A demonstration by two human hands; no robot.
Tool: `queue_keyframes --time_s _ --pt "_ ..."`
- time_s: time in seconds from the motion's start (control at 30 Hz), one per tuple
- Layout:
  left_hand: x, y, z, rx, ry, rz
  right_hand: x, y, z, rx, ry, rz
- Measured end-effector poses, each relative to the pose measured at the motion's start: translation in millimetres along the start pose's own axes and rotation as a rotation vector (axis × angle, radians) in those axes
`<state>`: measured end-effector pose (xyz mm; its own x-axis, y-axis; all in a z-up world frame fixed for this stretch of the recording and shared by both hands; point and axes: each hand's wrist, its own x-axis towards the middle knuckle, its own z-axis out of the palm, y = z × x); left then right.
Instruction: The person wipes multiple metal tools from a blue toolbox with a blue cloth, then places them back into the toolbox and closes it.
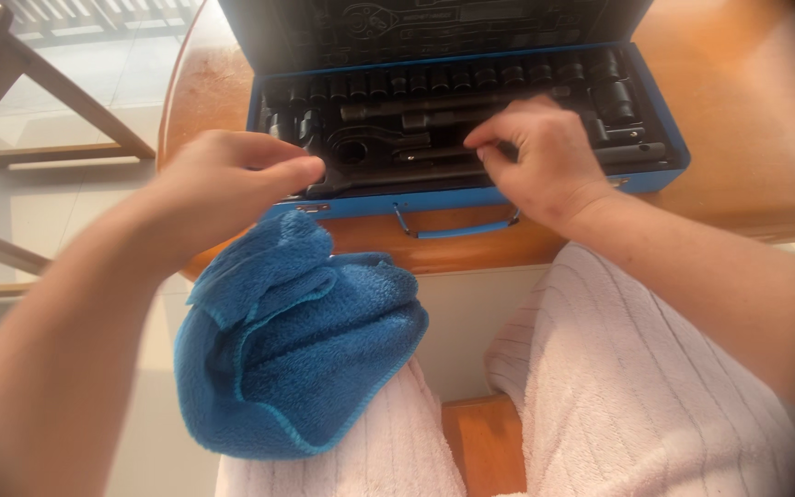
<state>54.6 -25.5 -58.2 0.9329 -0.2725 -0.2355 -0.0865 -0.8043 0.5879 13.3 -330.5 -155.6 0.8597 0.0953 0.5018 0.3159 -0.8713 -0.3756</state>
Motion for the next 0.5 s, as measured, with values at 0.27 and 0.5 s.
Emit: queue_keyframes --time_s 0.27,0.5 --pt "-72 -48 25 0.072 -0.026 0.077 -1 76 -55 -0.237 0.158 0.193" --pt "41 3 2 -0.182 0.269 0.135 -22 53 -19 -0.431 -0.352 0.520"
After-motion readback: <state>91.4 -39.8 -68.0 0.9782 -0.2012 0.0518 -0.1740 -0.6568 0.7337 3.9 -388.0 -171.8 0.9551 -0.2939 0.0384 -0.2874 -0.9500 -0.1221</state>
